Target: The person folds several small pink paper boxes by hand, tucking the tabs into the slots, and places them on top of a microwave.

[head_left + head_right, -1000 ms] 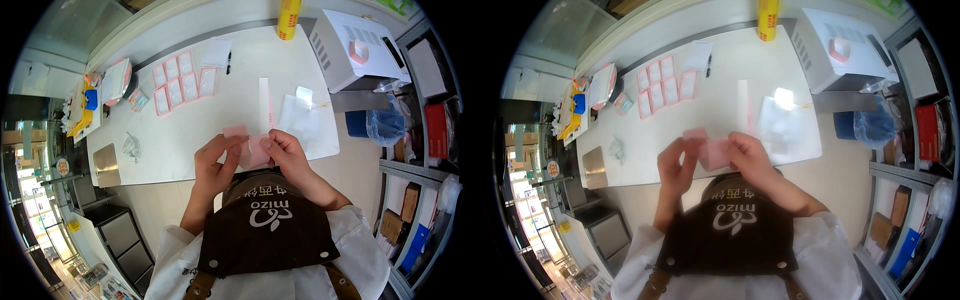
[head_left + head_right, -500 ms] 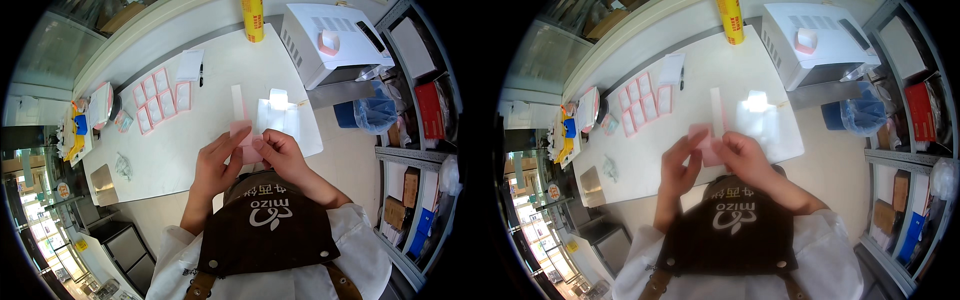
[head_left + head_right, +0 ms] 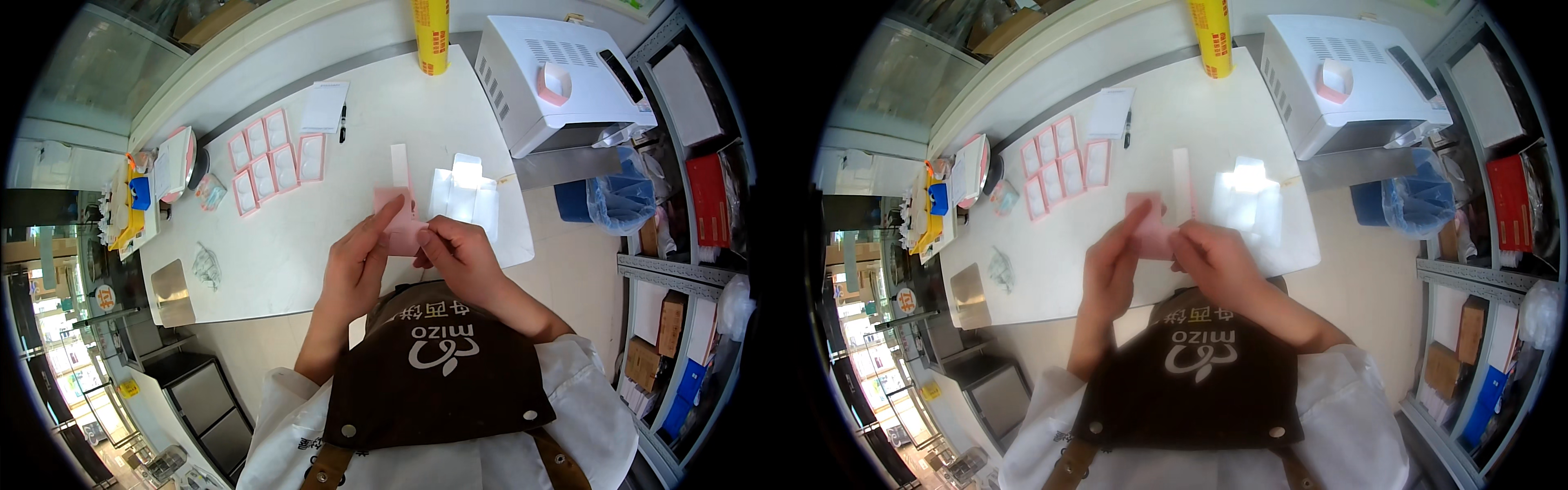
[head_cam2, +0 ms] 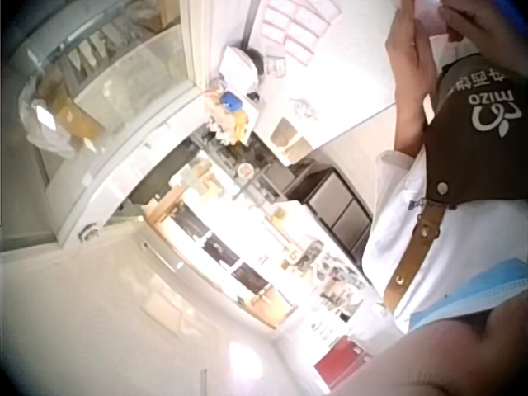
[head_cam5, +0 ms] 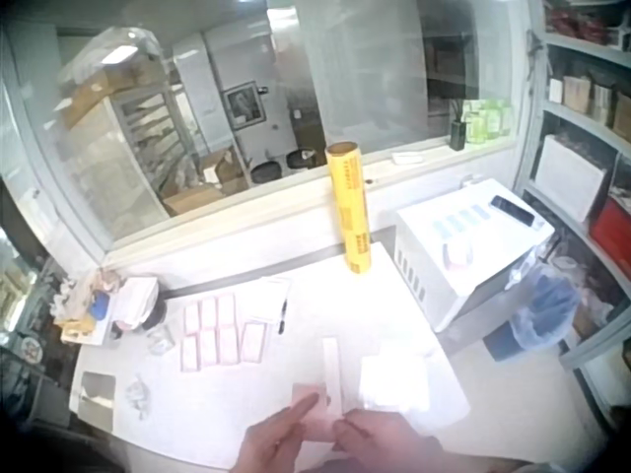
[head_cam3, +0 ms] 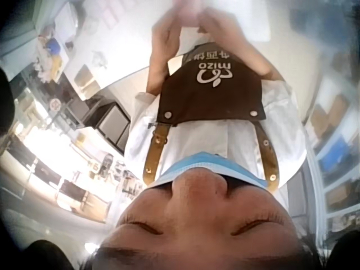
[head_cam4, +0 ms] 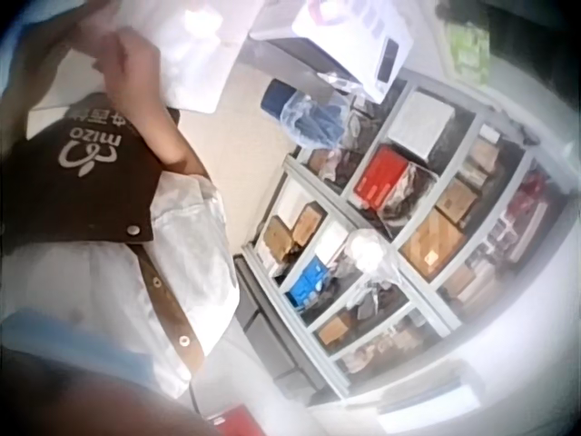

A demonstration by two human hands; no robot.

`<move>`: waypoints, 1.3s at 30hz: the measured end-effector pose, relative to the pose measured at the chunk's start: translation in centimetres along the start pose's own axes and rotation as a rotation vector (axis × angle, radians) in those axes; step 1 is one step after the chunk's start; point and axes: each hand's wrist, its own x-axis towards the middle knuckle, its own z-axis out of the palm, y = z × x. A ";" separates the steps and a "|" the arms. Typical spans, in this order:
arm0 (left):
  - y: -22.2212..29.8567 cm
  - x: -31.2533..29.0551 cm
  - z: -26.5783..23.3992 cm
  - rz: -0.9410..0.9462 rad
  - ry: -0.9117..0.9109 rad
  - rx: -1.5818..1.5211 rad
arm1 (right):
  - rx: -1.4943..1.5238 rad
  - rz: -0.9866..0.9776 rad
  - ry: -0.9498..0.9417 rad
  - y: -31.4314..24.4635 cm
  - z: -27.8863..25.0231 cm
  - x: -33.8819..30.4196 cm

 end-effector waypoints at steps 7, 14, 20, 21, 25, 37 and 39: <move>1.0 -0.1 -1.8 -0.128 -0.104 0.080 | 0.111 0.040 0.108 -0.3 1.2 0.2; 0.3 -1.3 -3.5 -0.125 -0.153 0.112 | 0.086 0.106 0.090 0.0 2.6 0.5; -0.2 -2.4 -4.7 -0.120 -0.141 0.119 | 0.096 0.124 0.049 0.1 4.0 0.9; -0.3 -2.5 -4.9 -0.120 -0.132 0.115 | 0.101 0.129 0.045 0.0 4.1 1.0; -0.3 -3.0 -5.1 -0.180 -0.115 0.069 | 0.082 0.131 0.037 -0.5 4.6 1.0; -0.1 -3.1 -4.7 -0.135 -0.123 0.008 | 0.461 0.331 -0.111 0.0 3.2 1.1; -0.3 -3.1 -4.5 -0.134 -0.130 0.005 | 0.520 0.362 -0.115 0.3 3.1 0.9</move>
